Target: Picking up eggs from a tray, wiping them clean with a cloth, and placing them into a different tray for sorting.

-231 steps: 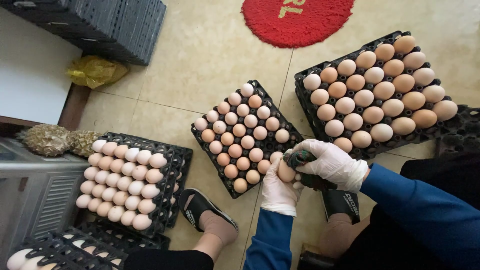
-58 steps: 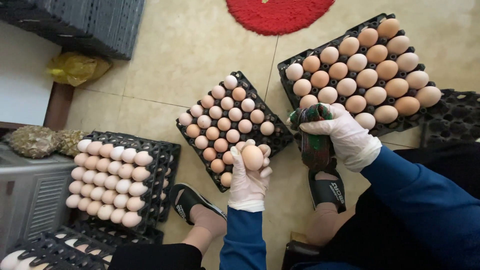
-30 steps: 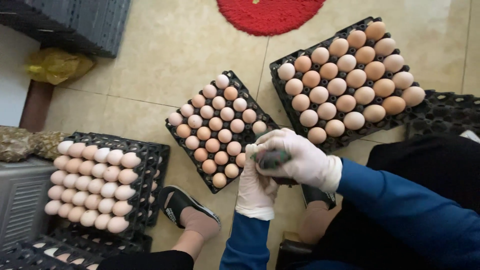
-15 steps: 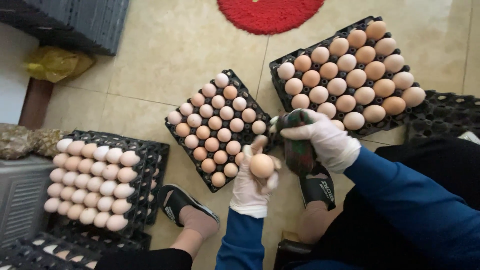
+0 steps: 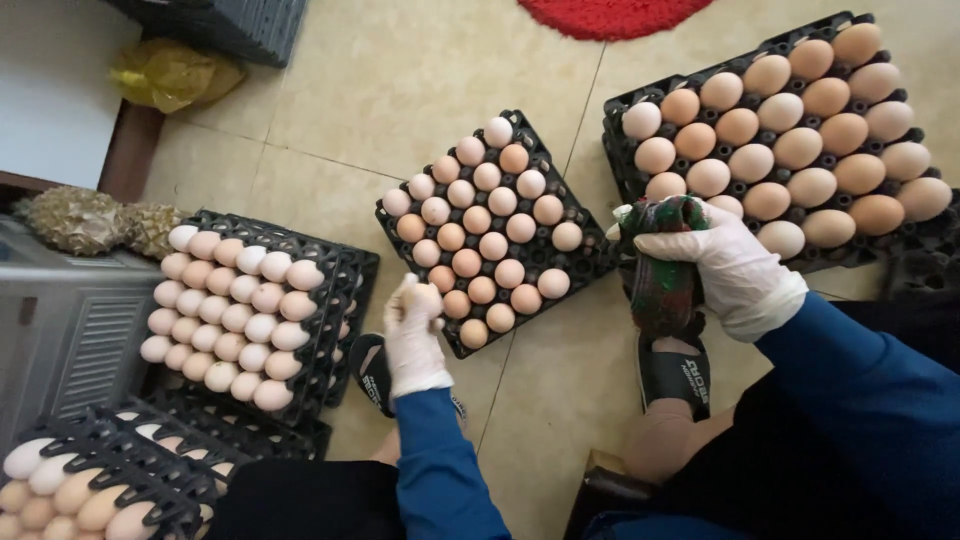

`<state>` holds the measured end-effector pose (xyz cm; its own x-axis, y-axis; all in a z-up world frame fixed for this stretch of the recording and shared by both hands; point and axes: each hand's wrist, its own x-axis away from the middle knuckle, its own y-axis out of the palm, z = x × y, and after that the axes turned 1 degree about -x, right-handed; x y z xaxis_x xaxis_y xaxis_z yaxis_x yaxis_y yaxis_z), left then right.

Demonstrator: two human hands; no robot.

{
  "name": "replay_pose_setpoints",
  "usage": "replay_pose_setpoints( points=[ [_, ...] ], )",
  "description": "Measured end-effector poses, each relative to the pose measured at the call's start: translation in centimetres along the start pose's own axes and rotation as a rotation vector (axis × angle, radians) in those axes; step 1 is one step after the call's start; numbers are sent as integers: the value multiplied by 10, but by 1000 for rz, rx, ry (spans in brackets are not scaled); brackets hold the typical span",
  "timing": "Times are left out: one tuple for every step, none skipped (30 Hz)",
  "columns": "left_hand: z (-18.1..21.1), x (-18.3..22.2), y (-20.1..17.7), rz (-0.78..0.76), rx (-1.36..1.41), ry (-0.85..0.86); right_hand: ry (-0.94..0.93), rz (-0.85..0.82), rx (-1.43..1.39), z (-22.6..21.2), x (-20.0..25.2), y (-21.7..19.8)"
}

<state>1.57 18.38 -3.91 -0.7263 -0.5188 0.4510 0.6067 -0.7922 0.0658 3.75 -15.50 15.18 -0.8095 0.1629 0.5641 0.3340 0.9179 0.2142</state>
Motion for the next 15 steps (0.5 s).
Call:
replay_pose_setpoints(
  points=[
    [-9, -3, 4, 3, 2, -2, 1, -1, 3, 0, 2, 1],
    [-18, -7, 9, 102, -248, -16, -4, 4, 7, 0, 4, 3],
    [-28, -10, 14, 200, -497, -29, -10, 9, 11, 1, 6, 4],
    [-34, -3, 31, 196, -494, -34, -11, 13, 16, 2, 4, 4],
    [-39, 3, 48, 204, -358, 5, -16, 9, 9, 4, 3, 4],
    [-45, 11, 65, 211, -222, 41, -19, 6, 2, 6, 1, 3],
    [-50, 10, 76, 209, -220, 35, -19, 10, 7, 12, -5, -1],
    [-53, 9, 89, 99, -578, -3, -43, -6, 3, 18, -12, -5],
    [-57, 8, 102, -19, -934, -41, -67, -22, -1, 24, -19, -10],
    [-64, 9, 108, -24, -931, -43, -70, -18, 3, 23, -20, -10],
    [-72, 9, 114, -28, -978, 214, -46, -13, 3, 23, -22, -10],
    [-79, 12, 121, -31, -1016, 471, -21, -7, 4, 22, -23, -11],
    [-83, 11, 127, -36, -1012, 467, -22, -2, 7, 18, -20, -8],
    [-86, 9, 133, -97, -1113, 485, -4, 24, 24, 14, -17, -4],
    [-89, 8, 139, -159, -1214, 503, 14, 49, 40, 10, -15, 0]
  ],
)
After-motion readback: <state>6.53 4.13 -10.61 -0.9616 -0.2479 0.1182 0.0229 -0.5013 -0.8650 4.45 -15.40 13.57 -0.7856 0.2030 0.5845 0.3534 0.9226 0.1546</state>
